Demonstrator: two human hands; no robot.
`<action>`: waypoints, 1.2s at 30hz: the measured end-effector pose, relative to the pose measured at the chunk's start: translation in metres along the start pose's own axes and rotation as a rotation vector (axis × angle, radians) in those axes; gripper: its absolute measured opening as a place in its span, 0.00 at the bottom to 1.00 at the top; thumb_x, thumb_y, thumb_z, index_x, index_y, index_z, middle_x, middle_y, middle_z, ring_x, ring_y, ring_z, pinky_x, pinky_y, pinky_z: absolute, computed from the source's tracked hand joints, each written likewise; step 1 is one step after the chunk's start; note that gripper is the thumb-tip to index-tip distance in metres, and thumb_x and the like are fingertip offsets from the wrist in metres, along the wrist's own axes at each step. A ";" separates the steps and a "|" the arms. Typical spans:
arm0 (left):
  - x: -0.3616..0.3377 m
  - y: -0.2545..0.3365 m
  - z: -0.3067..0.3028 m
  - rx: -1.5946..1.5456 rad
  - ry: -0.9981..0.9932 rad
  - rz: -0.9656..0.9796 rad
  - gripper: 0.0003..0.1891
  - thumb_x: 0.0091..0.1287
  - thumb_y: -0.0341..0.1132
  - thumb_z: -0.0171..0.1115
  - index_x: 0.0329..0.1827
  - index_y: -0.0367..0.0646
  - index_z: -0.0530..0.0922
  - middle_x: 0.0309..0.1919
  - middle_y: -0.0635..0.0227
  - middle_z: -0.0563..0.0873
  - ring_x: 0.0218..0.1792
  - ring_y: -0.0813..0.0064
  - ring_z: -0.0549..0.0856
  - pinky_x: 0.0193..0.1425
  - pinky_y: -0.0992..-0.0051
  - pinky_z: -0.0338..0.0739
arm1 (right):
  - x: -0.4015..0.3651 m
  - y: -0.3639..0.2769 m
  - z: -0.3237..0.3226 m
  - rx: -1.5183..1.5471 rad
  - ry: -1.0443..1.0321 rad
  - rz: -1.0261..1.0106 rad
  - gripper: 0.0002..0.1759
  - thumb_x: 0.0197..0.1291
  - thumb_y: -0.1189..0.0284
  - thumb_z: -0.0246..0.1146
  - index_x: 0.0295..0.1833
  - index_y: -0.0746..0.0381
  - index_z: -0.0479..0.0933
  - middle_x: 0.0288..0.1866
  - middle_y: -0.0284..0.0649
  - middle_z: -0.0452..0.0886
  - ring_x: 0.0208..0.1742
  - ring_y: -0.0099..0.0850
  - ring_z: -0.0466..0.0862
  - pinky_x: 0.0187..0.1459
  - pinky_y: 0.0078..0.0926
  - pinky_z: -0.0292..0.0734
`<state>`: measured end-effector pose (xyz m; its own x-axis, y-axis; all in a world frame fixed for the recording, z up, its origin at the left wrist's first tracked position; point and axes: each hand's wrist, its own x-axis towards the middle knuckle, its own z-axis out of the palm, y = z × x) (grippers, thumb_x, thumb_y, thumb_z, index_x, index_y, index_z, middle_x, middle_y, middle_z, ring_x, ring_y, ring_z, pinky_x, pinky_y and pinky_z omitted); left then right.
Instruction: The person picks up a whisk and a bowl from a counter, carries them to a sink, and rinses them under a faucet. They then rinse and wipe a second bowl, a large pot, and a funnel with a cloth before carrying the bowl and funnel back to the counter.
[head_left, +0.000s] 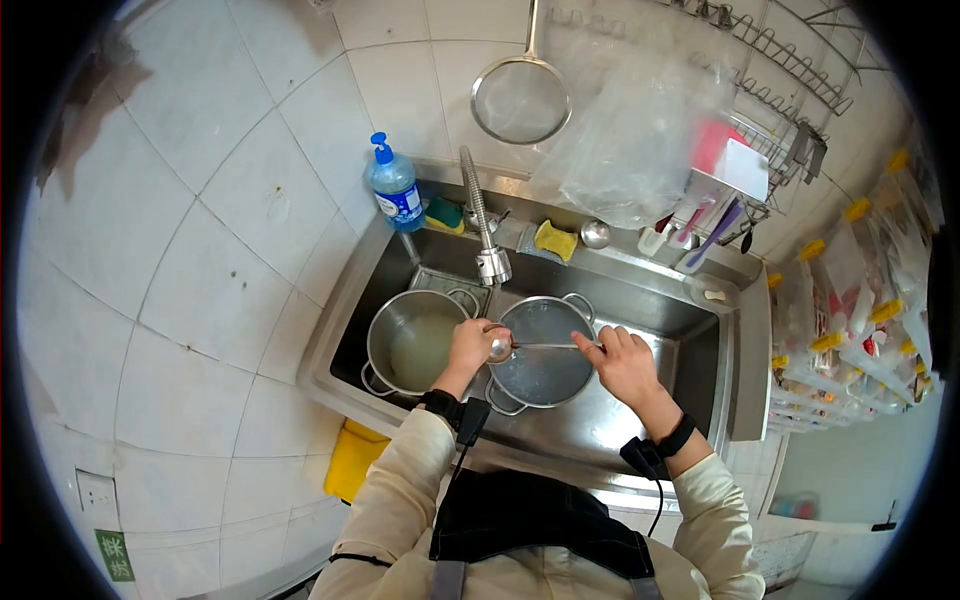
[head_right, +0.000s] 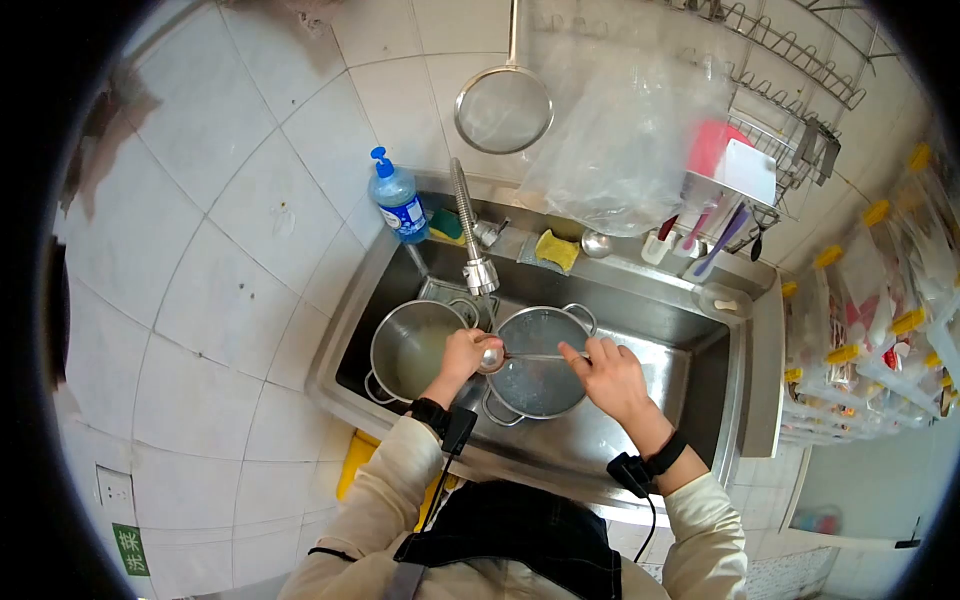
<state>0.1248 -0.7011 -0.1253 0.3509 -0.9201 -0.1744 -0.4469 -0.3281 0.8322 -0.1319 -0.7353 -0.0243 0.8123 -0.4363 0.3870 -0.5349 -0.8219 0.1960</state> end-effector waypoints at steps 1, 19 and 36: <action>0.001 -0.001 0.000 0.096 0.056 0.055 0.12 0.54 0.37 0.64 0.36 0.39 0.80 0.27 0.56 0.83 0.28 0.68 0.82 0.33 0.73 0.74 | 0.001 0.001 0.000 0.005 0.009 0.006 0.21 0.45 0.71 0.55 0.50 0.50 0.76 0.26 0.32 0.66 0.29 0.26 0.70 0.24 0.21 0.67; -0.015 -0.009 0.057 -1.576 0.088 -0.042 0.15 0.62 0.20 0.45 0.53 0.36 0.67 0.48 0.58 0.76 0.51 0.66 0.76 0.57 0.69 0.70 | -0.001 -0.041 0.016 0.046 0.022 0.228 0.20 0.44 0.73 0.55 0.48 0.55 0.76 0.26 0.34 0.67 0.28 0.29 0.73 0.23 0.23 0.71; -0.052 0.019 0.053 -1.326 -0.505 -0.342 0.15 0.66 0.36 0.50 0.51 0.37 0.69 0.50 0.54 0.76 0.51 0.65 0.76 0.56 0.67 0.70 | -0.024 -0.066 0.009 0.430 -0.181 0.406 0.18 0.50 0.72 0.55 0.49 0.56 0.75 0.28 0.41 0.71 0.25 0.38 0.77 0.26 0.31 0.74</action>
<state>0.0545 -0.6706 -0.1281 -0.1632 -0.9067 -0.3889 0.7661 -0.3649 0.5291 -0.1141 -0.6740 -0.0551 0.6102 -0.7696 0.1881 -0.6985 -0.6346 -0.3306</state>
